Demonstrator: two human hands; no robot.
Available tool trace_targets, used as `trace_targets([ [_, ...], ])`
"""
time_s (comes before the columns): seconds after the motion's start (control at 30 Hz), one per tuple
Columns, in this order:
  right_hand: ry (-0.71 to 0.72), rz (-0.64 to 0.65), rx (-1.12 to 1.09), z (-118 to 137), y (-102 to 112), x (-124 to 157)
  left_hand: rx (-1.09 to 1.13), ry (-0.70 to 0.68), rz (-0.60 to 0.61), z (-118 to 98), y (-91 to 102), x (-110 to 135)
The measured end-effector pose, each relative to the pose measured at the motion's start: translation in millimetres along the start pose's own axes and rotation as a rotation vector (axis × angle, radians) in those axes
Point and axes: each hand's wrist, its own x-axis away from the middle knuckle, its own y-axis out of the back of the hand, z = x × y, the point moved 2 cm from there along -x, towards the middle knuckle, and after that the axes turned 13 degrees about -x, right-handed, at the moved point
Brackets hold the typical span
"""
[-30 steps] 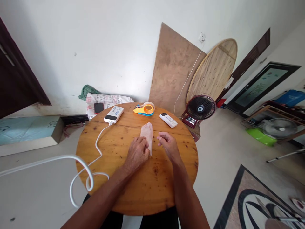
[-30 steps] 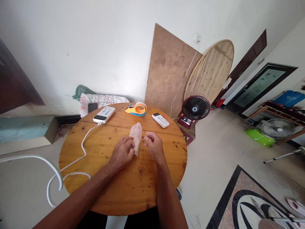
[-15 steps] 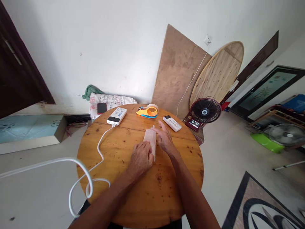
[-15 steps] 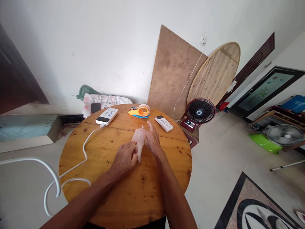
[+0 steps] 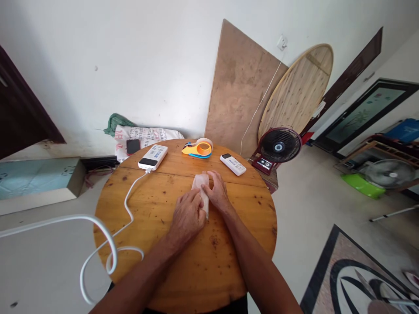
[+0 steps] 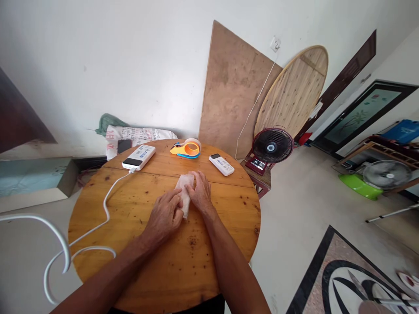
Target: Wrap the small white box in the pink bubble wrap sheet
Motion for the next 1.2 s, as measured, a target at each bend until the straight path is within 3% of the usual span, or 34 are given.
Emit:
trace_targets([
  [0.17, -0.106, -0.031, 0.017, 2, 1, 1, 0.018, -0.072, -0.092, -1, 0.2, 1],
  [0.3, -0.216, -0.029, 0.058, 6, 4, -3, 0.009, -0.148, -0.035, -1, -2.4, 0],
  [0.47, -0.361, 0.048, 0.042, 2, 2, -13, 0.021, -0.133, 0.004, -1, -2.0, -1],
  [0.67, -0.477, 0.025, -0.368, -6, 6, -19, 0.053, -0.146, -0.006, -2, -2.1, -1],
  [0.8, -0.576, 0.108, -0.585, -3, 10, -16, 0.067, -0.146, -0.011, -2, -2.5, -1],
  [0.93, -0.541, 0.171, -0.59, -3, 4, -15, 0.067, -0.152, -0.02, -1, -3.2, -1],
  [1.2, -0.343, 0.009, -0.278, -9, -6, -16, 0.075, -0.158, -0.013, 0, -5.6, 0],
])
